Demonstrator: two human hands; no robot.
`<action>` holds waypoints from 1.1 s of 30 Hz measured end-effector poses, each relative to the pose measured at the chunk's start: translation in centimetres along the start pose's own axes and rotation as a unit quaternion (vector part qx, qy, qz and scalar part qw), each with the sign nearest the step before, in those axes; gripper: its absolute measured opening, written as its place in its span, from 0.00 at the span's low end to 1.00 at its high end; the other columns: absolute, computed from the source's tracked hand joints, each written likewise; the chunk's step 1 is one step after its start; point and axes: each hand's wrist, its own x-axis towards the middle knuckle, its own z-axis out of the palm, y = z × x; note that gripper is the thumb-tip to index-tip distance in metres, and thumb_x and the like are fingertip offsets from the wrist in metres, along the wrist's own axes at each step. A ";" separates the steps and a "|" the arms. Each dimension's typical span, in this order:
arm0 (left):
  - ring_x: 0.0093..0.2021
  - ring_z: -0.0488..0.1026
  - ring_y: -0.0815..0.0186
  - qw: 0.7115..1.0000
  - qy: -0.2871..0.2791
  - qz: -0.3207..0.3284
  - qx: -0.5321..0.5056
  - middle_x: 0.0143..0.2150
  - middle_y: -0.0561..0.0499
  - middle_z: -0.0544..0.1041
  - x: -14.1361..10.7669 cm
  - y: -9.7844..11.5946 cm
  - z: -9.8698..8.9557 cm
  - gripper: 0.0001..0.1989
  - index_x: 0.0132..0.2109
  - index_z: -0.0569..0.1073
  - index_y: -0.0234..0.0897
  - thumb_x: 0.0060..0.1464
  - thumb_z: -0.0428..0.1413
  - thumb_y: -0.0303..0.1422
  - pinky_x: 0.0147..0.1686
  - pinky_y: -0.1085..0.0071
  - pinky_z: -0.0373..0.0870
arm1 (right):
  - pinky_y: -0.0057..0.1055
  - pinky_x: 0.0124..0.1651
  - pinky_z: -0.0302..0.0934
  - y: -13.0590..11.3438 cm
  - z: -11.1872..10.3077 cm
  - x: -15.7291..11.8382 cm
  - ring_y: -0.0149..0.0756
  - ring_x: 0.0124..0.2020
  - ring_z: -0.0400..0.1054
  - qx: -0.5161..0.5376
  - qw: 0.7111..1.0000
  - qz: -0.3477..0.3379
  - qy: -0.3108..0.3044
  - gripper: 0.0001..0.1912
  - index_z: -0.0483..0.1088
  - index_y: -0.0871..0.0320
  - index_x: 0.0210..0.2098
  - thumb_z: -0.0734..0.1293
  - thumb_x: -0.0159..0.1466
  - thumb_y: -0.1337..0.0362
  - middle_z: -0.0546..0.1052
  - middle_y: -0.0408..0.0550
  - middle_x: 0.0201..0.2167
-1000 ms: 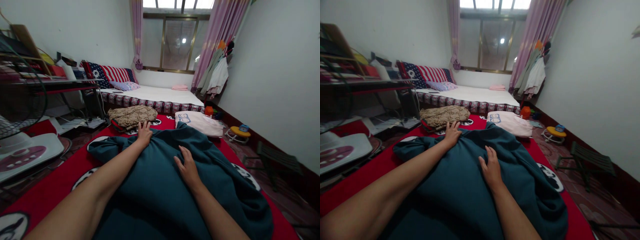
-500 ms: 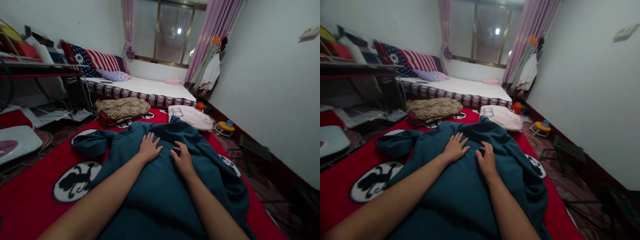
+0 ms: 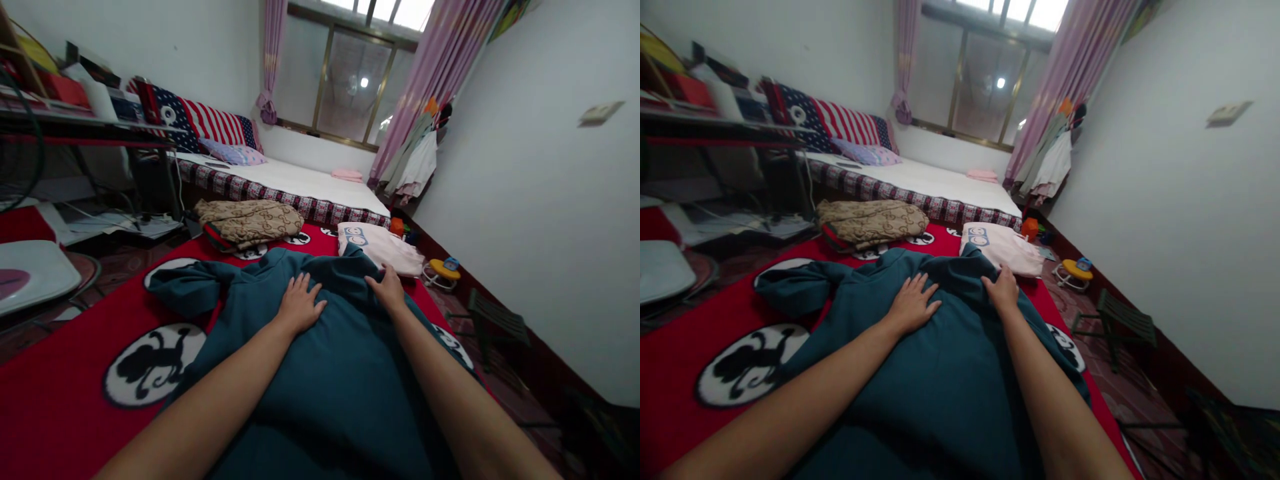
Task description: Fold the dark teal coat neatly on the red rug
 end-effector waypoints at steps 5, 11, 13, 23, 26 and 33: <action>0.68 0.56 0.54 0.985 0.092 -0.067 -0.127 0.70 0.36 0.55 0.5 0.0 -0.6 0.32 0.68 0.55 0.32 0.63 0.46 0.43 0.66 0.59 0.53 | 0.35 0.48 0.61 -1.4 0.0 -4.8 0.39 0.40 0.72 -0.058 0.973 -0.200 -0.099 0.12 0.76 0.56 0.40 0.62 0.62 0.70 0.78 0.48 0.34; 0.62 0.65 0.53 0.954 0.188 -0.107 -0.210 0.63 0.35 0.64 1.0 0.1 -0.7 0.21 0.61 0.65 0.29 0.62 0.48 0.31 0.61 0.59 0.64 | 0.27 0.37 0.62 -3.0 0.1 -8.4 0.33 0.36 0.71 0.001 0.949 -0.313 -0.030 0.13 0.74 0.55 0.42 0.60 0.63 0.70 0.74 0.49 0.46; 0.58 0.69 0.53 0.957 0.175 -0.098 -0.208 0.59 0.37 0.68 1.0 0.0 -0.6 0.18 0.57 0.68 0.31 0.62 0.49 0.30 0.58 0.57 0.66 | 0.29 0.39 0.64 -3.0 0.2 -6.4 0.33 0.37 0.71 0.062 0.969 -0.239 0.023 0.14 0.72 0.56 0.45 0.61 0.61 0.69 0.71 0.52 0.51; 0.51 0.72 0.58 0.924 0.250 -0.064 -0.280 0.52 0.41 0.70 1.2 -0.7 -0.1 0.15 0.52 0.70 0.33 0.58 0.50 0.24 0.56 0.58 0.69 | 0.38 0.46 0.64 -2.2 1.6 -1.3 0.47 0.44 0.72 -0.029 0.996 -0.009 -0.086 0.22 0.71 0.58 0.49 0.68 0.55 0.63 0.78 0.53 0.41; 0.53 0.71 0.58 0.909 0.277 -0.075 -0.302 0.53 0.40 0.69 1.3 -0.8 -0.4 0.16 0.52 0.70 0.34 0.57 0.49 0.23 0.57 0.58 0.68 | 0.36 0.45 0.63 -1.9 0.4 -4.2 0.43 0.40 0.71 0.025 0.995 -0.094 0.011 0.10 0.74 0.56 0.37 0.63 0.57 0.66 0.76 0.50 0.36; 0.66 0.57 0.58 0.886 0.398 -0.089 -0.219 0.64 0.42 0.61 0.3 -0.7 -4.0 0.26 0.58 0.68 0.37 0.53 0.45 0.18 0.66 0.57 0.55 | 0.37 0.45 0.56 -0.2 -2.2 -11.6 0.40 0.44 0.66 0.070 0.882 -0.465 -0.023 0.14 0.69 0.56 0.30 0.59 0.50 0.78 0.77 0.46 0.40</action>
